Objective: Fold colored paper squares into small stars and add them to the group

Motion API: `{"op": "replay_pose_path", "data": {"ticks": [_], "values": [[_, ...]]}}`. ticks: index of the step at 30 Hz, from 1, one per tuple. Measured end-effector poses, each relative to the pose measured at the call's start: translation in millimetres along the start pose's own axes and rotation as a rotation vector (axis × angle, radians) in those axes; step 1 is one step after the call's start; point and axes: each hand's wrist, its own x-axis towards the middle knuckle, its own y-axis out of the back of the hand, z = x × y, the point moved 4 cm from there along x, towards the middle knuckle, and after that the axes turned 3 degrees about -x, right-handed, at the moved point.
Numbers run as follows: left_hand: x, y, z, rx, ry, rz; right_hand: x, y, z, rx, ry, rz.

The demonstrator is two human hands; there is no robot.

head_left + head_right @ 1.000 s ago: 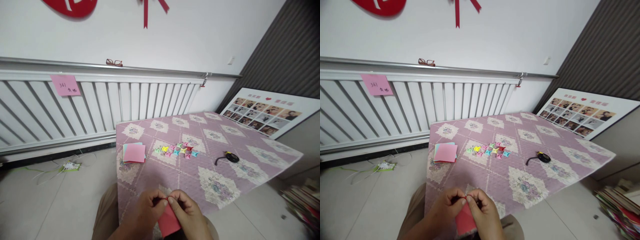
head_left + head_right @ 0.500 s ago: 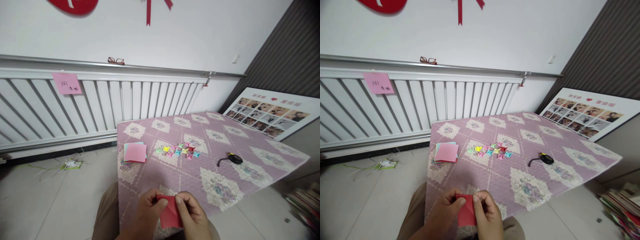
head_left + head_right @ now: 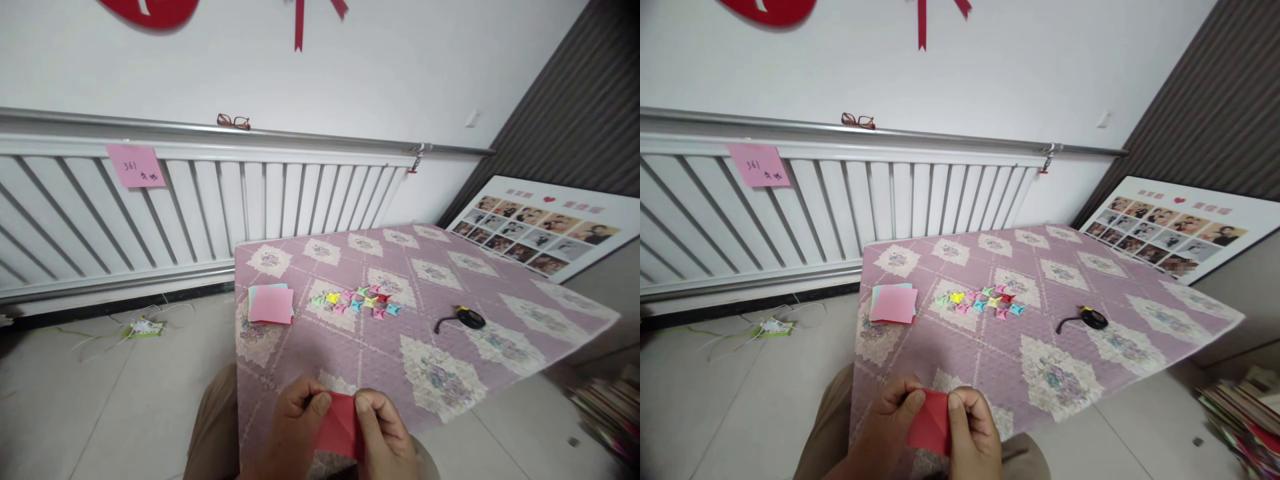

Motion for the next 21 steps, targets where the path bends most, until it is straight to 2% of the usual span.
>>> {"op": "replay_pose_path", "data": {"ticks": [4, 11, 17, 21], "values": [[2.5, -1.0, -1.1, 0.003, 0.013, 0.001, 0.7, -0.2, 2.9, -0.016, -0.017, 0.033], [2.2, -3.2, 10.2, 0.327, -0.130, -0.001, 2.8, 3.4, -2.8, -0.144, 0.143, 0.116], [3.0, -4.1, 9.8, 0.496, -0.225, 0.015, 1.3, 6.6, -3.0, -0.249, 0.245, 0.142], [2.7, -3.6, 10.2, 0.561, -0.265, -0.017, 4.1, 10.3, 4.1, -0.280, 0.293, 0.184]]}}
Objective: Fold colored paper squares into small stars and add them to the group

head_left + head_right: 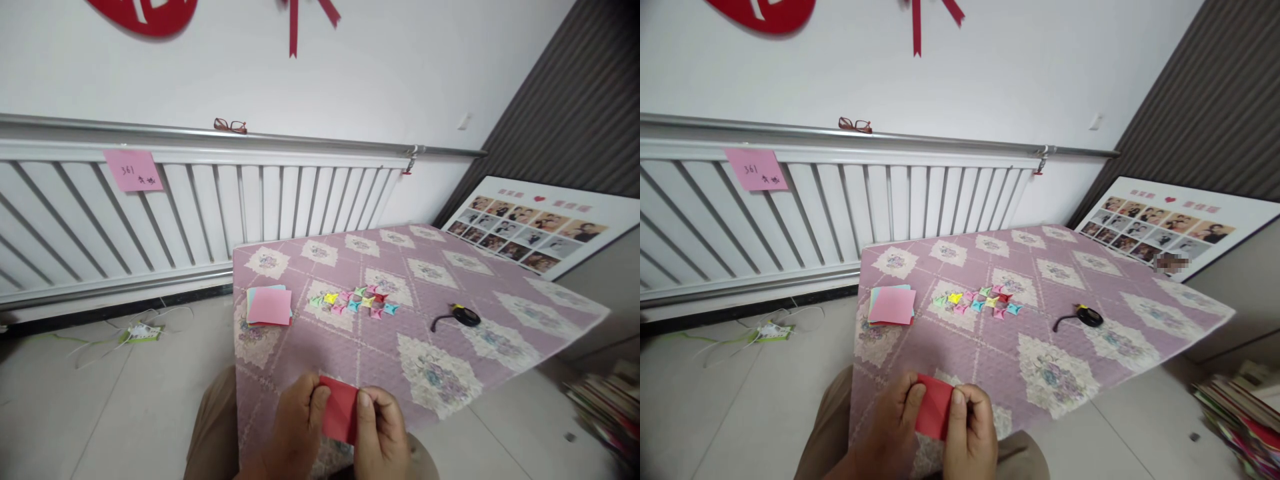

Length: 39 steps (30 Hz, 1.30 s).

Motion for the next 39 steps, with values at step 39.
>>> {"op": "replay_pose_path", "data": {"ticks": [39], "values": [[17.6, 17.6, -11.9, -0.252, 0.172, -0.201, 0.5, -16.1, 9.9, 0.016, -0.068, -0.328]]}}
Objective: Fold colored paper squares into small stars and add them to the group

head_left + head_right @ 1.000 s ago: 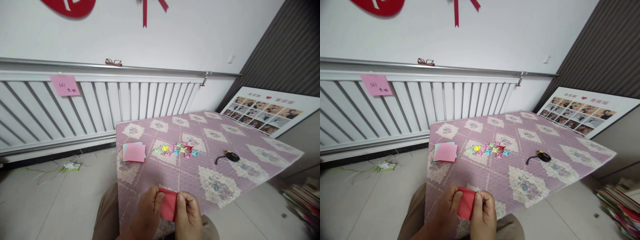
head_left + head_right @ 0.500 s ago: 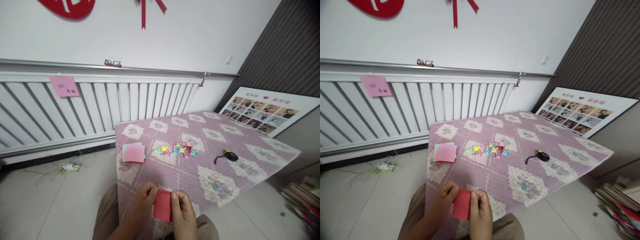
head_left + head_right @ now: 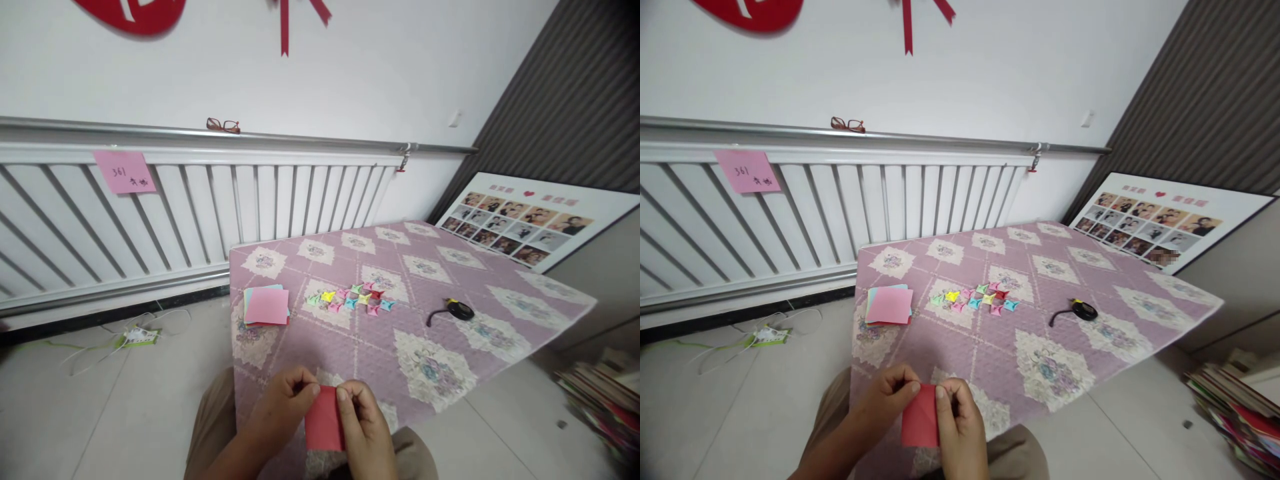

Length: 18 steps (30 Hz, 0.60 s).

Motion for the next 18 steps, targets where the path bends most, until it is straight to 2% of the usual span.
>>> {"op": "replay_pose_path", "data": {"ticks": [5, 10, 18], "values": [[-3.2, -1.4, 6.2, 0.133, -0.036, 0.007, 7.9, 0.7, -7.9, 0.046, -0.020, -0.101], [-3.9, -4.6, 14.0, 0.208, -0.102, 0.010, 15.0, -2.3, -24.4, -0.019, 0.007, -0.259], [-5.4, -5.8, 13.1, 0.233, -0.147, 0.018, 19.3, -0.4, -24.5, -0.058, -0.045, -0.345]]}}
